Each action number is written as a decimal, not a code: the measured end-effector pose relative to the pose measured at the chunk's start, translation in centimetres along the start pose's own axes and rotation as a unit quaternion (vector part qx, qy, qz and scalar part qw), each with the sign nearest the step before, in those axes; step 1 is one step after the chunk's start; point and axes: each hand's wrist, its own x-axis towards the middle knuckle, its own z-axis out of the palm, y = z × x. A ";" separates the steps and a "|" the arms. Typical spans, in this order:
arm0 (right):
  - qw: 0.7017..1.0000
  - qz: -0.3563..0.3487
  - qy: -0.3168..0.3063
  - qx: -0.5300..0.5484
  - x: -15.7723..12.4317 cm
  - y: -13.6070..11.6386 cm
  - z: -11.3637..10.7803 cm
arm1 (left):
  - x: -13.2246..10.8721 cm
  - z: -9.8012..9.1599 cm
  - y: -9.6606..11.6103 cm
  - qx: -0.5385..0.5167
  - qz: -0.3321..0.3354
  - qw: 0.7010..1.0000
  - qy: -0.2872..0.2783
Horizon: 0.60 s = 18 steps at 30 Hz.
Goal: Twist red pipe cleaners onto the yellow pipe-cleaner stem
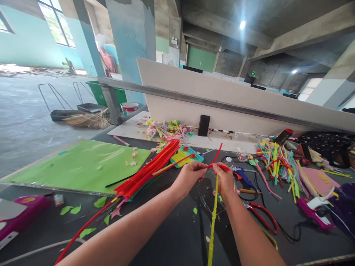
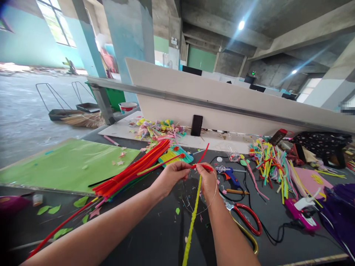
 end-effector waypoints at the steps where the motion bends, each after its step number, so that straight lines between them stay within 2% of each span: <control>1: 1.000 0.004 -0.002 0.004 0.0 0.3 -0.1 | 0.1 0.0 -0.3 0.020 0.012 1.000 0.002; 6: 0.999 0.034 -0.010 0.014 -0.2 0.6 -0.3 | 0.5 -0.2 -1.3 0.089 0.030 0.996 -0.009; 11: 0.999 0.044 0.004 0.016 -0.4 0.6 -0.1 | 0.5 0.0 -1.6 0.149 0.032 0.988 0.014; 13: 0.999 0.037 -0.009 0.022 -0.5 0.3 0.0 | 0.4 0.1 -1.4 0.170 0.035 0.985 0.024; 15: 0.997 0.036 -0.054 0.030 -0.6 -0.5 -0.3 | 0.2 0.0 -1.1 0.176 0.038 0.983 0.022; 18: 0.980 0.069 -0.185 0.028 -0.5 -2.2 -1.7 | 0.1 -0.3 -0.4 0.165 0.050 0.985 0.008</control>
